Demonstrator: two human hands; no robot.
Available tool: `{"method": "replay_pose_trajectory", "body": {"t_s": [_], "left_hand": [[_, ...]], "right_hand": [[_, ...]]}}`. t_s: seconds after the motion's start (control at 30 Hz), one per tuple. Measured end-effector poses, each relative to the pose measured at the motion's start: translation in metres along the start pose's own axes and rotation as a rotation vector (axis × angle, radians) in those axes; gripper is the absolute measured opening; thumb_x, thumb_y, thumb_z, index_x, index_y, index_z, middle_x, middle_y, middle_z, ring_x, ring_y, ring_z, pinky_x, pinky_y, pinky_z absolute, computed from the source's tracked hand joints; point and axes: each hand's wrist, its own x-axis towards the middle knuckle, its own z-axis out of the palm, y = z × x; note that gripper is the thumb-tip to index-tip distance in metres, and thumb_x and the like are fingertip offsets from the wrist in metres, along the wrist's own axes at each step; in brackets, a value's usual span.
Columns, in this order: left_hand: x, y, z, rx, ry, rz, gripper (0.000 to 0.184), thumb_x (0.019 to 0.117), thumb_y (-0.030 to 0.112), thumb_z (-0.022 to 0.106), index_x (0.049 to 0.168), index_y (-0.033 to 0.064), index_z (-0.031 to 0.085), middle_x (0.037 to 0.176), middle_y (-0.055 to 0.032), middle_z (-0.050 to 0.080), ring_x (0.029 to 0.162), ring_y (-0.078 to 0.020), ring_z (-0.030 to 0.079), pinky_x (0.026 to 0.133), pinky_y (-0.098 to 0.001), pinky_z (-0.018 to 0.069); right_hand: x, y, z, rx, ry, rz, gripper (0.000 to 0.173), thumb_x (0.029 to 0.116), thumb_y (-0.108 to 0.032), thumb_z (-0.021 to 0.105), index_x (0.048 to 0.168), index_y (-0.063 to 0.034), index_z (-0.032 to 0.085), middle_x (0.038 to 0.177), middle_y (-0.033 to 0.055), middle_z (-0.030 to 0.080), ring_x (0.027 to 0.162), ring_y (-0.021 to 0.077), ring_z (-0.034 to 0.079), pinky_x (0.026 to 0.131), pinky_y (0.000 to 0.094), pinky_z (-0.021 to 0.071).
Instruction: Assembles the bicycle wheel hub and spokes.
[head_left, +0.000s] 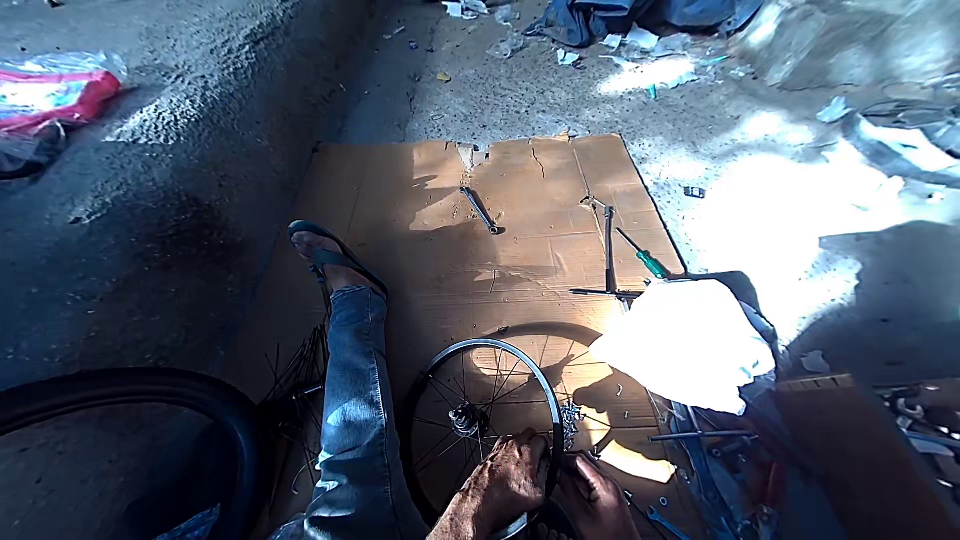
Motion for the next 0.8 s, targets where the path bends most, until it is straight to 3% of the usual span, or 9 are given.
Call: {"method": "replay_pose_trajectory", "body": {"t_s": [0.1, 0.23, 0.33, 0.5, 0.63, 0.8], "left_hand": [[-0.001, -0.001, -0.004, -0.114, -0.004, 0.008, 0.027, 0.0974, 0.019, 0.057, 0.119, 0.0049, 0.065, 0.117, -0.0146, 0.066, 0.109, -0.0272, 0.066, 0.098, -0.0469, 0.0529], [0.001, 0.002, -0.004, -0.069, -0.040, -0.007, 0.028, 0.1045, 0.021, 0.049, 0.118, 0.0037, 0.067, 0.118, -0.0164, 0.065, 0.110, -0.0297, 0.065, 0.100, -0.0484, 0.0516], [-0.001, 0.007, 0.000, 0.043, -0.041, -0.039, 0.034, 0.1073, 0.026, 0.043, 0.123, 0.0038, 0.063, 0.123, -0.0174, 0.064, 0.117, -0.0312, 0.063, 0.105, -0.0495, 0.0479], [0.000, 0.003, -0.007, -0.046, -0.089, -0.052, 0.030, 0.1027, 0.023, 0.051, 0.119, 0.0017, 0.064, 0.122, -0.0191, 0.065, 0.116, -0.0322, 0.063, 0.103, -0.0515, 0.0485], [0.000, 0.006, -0.012, 0.004, -0.078, -0.049, 0.034, 0.1057, 0.026, 0.044, 0.120, 0.0025, 0.064, 0.119, -0.0192, 0.067, 0.117, -0.0329, 0.063, 0.106, -0.0533, 0.0459], [0.001, 0.010, -0.010, 0.007, -0.098, -0.089, 0.040, 0.1065, 0.035, 0.040, 0.119, 0.0069, 0.066, 0.113, -0.0157, 0.071, 0.116, -0.0316, 0.064, 0.114, -0.0624, 0.0337]], "right_hand": [[0.000, 0.003, -0.002, -0.111, -0.028, -0.039, 0.015, 0.0985, -0.018, 0.064, 0.103, -0.0092, 0.075, 0.104, 0.0028, 0.072, 0.100, 0.0078, 0.068, 0.089, 0.0252, 0.0582], [-0.004, 0.004, -0.001, 0.047, -0.046, 0.028, 0.018, 0.0944, -0.012, 0.069, 0.111, -0.0052, 0.070, 0.105, 0.0042, 0.072, 0.094, 0.0100, 0.072, 0.085, 0.0294, 0.0634], [-0.005, 0.000, 0.000, 0.126, -0.036, 0.078, 0.020, 0.0904, -0.004, 0.070, 0.110, -0.0032, 0.069, 0.104, 0.0054, 0.072, 0.093, 0.0117, 0.072, 0.083, 0.0304, 0.0638], [-0.004, 0.000, 0.004, 0.137, -0.009, 0.054, 0.017, 0.0892, -0.003, 0.070, 0.106, -0.0016, 0.070, 0.102, 0.0071, 0.071, 0.092, 0.0125, 0.071, 0.082, 0.0295, 0.0635], [-0.001, -0.011, 0.003, 0.190, 0.021, 0.084, 0.028, 0.0891, -0.002, 0.072, 0.116, 0.0017, 0.065, 0.108, 0.0091, 0.071, 0.094, 0.0147, 0.072, 0.085, 0.0326, 0.0636], [0.001, -0.020, 0.000, 0.299, 0.065, 0.121, 0.025, 0.0919, 0.001, 0.064, 0.116, 0.0049, 0.062, 0.105, 0.0108, 0.070, 0.090, 0.0162, 0.071, 0.081, 0.0332, 0.0629]]}}
